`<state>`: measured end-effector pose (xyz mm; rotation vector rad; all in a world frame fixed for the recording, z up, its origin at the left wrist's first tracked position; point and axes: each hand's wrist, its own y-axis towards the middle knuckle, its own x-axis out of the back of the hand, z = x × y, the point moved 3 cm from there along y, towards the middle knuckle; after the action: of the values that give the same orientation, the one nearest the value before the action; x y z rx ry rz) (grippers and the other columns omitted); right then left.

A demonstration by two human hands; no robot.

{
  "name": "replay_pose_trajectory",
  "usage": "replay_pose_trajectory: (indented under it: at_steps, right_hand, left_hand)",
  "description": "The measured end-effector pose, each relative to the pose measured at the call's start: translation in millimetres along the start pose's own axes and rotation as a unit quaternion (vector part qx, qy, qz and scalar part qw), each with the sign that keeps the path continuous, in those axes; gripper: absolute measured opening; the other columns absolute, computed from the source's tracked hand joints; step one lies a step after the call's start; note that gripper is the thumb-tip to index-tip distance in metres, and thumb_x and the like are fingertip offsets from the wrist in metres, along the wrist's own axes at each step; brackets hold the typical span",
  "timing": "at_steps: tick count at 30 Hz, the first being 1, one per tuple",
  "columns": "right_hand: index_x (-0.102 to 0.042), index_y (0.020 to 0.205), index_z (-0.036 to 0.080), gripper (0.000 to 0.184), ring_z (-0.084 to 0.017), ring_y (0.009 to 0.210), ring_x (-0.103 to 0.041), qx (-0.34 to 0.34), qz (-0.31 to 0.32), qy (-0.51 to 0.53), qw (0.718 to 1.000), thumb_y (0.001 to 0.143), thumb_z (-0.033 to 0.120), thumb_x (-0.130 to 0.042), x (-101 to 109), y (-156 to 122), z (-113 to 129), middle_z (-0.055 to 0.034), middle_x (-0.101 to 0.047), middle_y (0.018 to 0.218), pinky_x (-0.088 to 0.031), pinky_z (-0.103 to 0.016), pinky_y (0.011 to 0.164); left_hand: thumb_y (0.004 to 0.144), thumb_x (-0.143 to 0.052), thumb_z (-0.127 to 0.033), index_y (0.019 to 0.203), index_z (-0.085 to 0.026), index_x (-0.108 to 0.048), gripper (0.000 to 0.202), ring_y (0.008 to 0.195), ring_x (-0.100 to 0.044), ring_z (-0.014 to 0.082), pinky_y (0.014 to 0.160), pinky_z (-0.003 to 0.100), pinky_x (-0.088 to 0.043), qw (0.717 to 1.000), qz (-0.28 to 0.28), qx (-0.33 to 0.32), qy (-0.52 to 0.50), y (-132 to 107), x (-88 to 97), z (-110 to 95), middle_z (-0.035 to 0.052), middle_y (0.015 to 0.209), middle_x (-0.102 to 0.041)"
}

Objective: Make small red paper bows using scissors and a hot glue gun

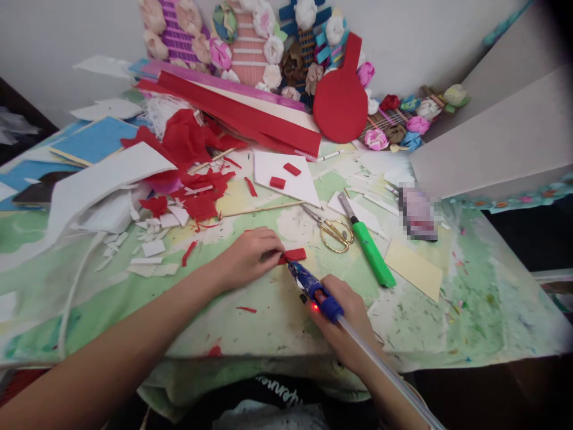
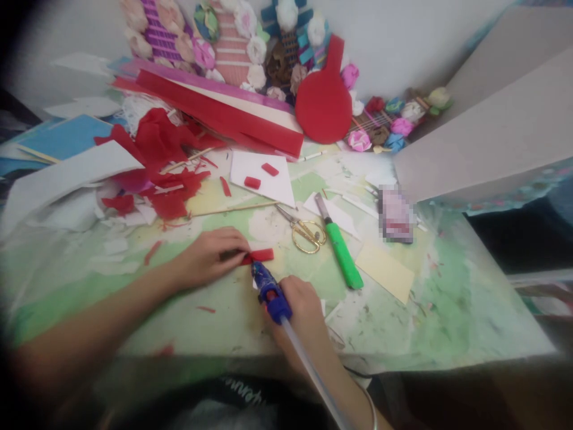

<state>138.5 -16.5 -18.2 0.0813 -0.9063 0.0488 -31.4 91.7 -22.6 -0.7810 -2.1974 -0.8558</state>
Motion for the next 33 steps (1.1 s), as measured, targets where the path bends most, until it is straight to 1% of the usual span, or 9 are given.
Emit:
replay_pose_trajectory:
  at_steps: [11,18,22,24,28,33]
  right_hand:
    - [-0.039,0.068,0.021,0.020,-0.018,0.065,-0.047,-0.011,-0.005,-0.015,1.000,0.083,0.028,-0.048,2,-4,-5,-0.0024,-0.051,0.068,-0.031,-0.028,0.058]
    - [-0.040,0.069,0.020,0.018,-0.018,0.064,-0.047,0.019,-0.008,-0.024,0.999,0.084,0.027,-0.048,1,-3,0,-0.0029,-0.052,0.069,-0.033,-0.028,0.059]
    - [-0.039,0.068,0.020,0.019,-0.017,0.064,-0.047,0.024,-0.010,-0.030,0.999,0.084,0.026,-0.048,1,-3,0,-0.0027,-0.052,0.069,-0.033,-0.028,0.058]
    - [-0.041,0.070,0.020,0.018,-0.017,0.065,-0.047,0.027,-0.008,-0.030,0.999,0.085,0.025,-0.049,2,-5,-1,-0.0028,-0.052,0.070,-0.033,-0.028,0.059]
    - [-0.046,0.073,0.019,0.014,-0.016,0.068,-0.049,0.028,-0.012,-0.010,0.999,0.086,0.024,-0.050,8,-11,-6,-0.0028,-0.054,0.074,-0.036,-0.027,0.060]
    - [-0.050,0.072,0.019,0.014,-0.013,0.060,-0.048,0.020,-0.043,0.055,0.997,0.084,0.025,-0.053,23,-23,-13,0.0009,-0.050,0.066,-0.036,-0.024,0.055]
  left_hand:
    - [0.087,-0.048,-0.013,0.081,-0.012,-0.067,0.020,0.077,-0.059,0.0176,0.071,0.029,-0.047,1.000,-0.004,-0.007,0.002,0,-0.4,0,0.0086,0.080,-0.067]
    - [0.087,-0.049,-0.013,0.082,-0.013,-0.068,0.019,0.077,-0.059,0.0171,0.071,0.029,-0.048,1.000,-0.005,-0.006,-0.001,0,-0.5,0,0.0084,0.080,-0.067]
    - [0.087,-0.049,-0.013,0.082,-0.013,-0.067,0.019,0.077,-0.060,0.0173,0.071,0.029,-0.048,1.000,-0.005,-0.009,0.001,0,-0.6,-1,0.0083,0.080,-0.067]
    - [0.087,-0.049,-0.012,0.083,-0.012,-0.067,0.019,0.078,-0.059,0.0176,0.071,0.030,-0.048,1.000,-0.003,-0.008,0.001,-1,-0.8,0,0.0084,0.080,-0.067]
    - [0.084,-0.049,-0.010,0.086,-0.013,-0.068,0.019,0.082,-0.059,0.0180,0.075,0.031,-0.049,1.000,0.000,-0.013,-0.009,-3,0.0,-1,0.0094,0.088,-0.066]
    - [0.079,-0.051,-0.007,0.094,-0.012,-0.067,0.022,0.089,-0.059,0.0194,0.081,0.033,-0.049,1.000,0.022,-0.015,-0.016,-4,2.8,-5,0.0104,0.095,-0.065]
